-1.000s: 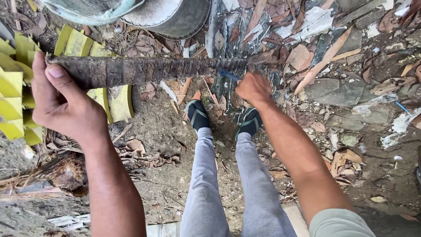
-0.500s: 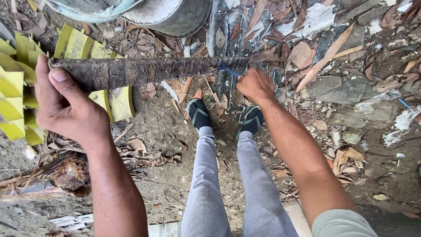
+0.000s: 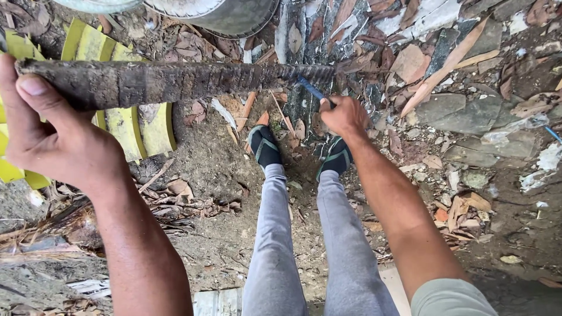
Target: Dismantling a wooden frame and cleaning debris using a pry bar.
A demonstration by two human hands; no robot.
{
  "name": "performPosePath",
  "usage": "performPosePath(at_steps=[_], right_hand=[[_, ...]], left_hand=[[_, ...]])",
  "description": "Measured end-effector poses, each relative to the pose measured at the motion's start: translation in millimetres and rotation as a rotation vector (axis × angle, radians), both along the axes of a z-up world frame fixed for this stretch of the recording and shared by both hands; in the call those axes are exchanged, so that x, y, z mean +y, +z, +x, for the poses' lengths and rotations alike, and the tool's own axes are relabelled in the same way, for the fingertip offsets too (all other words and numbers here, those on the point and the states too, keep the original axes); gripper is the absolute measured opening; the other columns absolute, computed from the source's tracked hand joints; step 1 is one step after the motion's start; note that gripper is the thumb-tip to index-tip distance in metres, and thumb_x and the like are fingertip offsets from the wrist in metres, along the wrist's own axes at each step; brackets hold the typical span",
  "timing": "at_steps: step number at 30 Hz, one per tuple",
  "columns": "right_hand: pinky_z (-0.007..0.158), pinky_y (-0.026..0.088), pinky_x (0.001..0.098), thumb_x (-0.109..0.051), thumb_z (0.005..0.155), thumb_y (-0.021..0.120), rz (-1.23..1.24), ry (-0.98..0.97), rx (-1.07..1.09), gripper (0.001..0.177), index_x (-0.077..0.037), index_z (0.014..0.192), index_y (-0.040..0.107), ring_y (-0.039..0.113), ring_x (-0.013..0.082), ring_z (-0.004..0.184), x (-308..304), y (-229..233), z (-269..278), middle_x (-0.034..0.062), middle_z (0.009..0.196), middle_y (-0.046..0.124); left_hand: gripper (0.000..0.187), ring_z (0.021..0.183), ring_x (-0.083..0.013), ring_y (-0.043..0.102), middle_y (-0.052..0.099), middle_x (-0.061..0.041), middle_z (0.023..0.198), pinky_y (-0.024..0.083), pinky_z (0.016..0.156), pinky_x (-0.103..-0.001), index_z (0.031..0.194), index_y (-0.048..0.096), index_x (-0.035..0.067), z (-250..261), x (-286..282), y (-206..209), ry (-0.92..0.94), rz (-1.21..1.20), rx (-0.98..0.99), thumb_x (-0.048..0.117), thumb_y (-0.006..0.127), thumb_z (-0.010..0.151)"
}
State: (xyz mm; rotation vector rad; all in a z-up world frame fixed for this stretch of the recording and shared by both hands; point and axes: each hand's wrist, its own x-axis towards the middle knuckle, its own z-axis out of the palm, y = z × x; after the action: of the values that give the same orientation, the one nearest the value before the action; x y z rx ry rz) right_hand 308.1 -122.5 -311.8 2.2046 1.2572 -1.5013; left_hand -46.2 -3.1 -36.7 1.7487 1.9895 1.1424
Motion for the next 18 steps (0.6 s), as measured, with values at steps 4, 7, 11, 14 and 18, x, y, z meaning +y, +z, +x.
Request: performPosePath(at_steps=[4, 7, 11, 14, 18], right_hand=[[0.047, 0.039, 0.0349, -0.042, 0.091, 0.067, 0.061, -0.051, -0.024, 0.040, -0.020, 0.125, 0.073, 0.057, 0.0169, 0.052, -16.6, -16.0, -0.7, -0.0004, 0.071, 0.069], [0.061, 0.049, 0.0367, -0.041, 0.091, 0.067, 0.197, -0.054, -0.030, 0.037, -0.021, 0.121, 0.076, 0.068, 0.0215, 0.062, -24.0, -16.8, -1.7, 0.0064, 0.073, 0.075], [0.064, 0.050, 0.0458, -0.042, 0.097, 0.066, 0.358, -0.112, -0.119, 0.027, -0.022, 0.104, 0.083, 0.068, 0.0315, 0.070, -34.6, -45.1, -6.1, 0.0099, 0.074, 0.072], [0.055, 0.047, 0.0457, -0.041, 0.099, 0.065, 0.432, -0.258, -0.061, 0.025, -0.022, 0.103, 0.081, 0.064, 0.0282, 0.060, 1.9, -55.5, -26.7, 0.0082, 0.066, 0.069], [0.049, 0.042, 0.0410, -0.036, 0.102, 0.062, 0.420, -0.226, 0.108, 0.026, -0.017, 0.100, 0.080, 0.056, 0.0180, 0.048, 27.8, -22.1, -42.1, 0.0022, 0.059, 0.062]], left_hand=[[0.041, 0.077, -0.0092, 0.053, 0.068, -0.005, 0.096, 0.041, 0.066, -0.024, 0.145, 0.068, -0.007, 9.1, 2.9, -0.6, -0.059, 0.007, -0.023, 0.024, 0.053, 0.123], [0.031, 0.071, -0.0095, 0.048, 0.062, -0.004, 0.087, 0.037, 0.063, -0.024, 0.120, 0.064, -0.007, 16.0, 7.6, 1.5, -0.023, -0.014, 0.016, 0.022, 0.053, 0.122], [0.039, 0.060, -0.0125, 0.046, 0.061, -0.005, 0.074, 0.034, 0.058, -0.027, 0.091, 0.066, -0.004, 16.0, 10.9, 3.3, 0.031, 0.035, 0.223, 0.021, 0.058, 0.120], [0.035, 0.064, -0.0145, 0.058, 0.069, -0.008, 0.083, 0.043, 0.059, -0.027, 0.100, 0.069, -0.004, -22.1, -1.4, -7.6, -0.043, 0.042, 0.202, 0.022, 0.055, 0.120], [0.041, 0.086, -0.0182, 0.082, 0.084, -0.017, 0.110, 0.066, 0.069, -0.027, 0.125, 0.076, -0.007, -107.5, -34.3, -41.4, -0.100, -0.016, 0.255, 0.024, 0.049, 0.122]])
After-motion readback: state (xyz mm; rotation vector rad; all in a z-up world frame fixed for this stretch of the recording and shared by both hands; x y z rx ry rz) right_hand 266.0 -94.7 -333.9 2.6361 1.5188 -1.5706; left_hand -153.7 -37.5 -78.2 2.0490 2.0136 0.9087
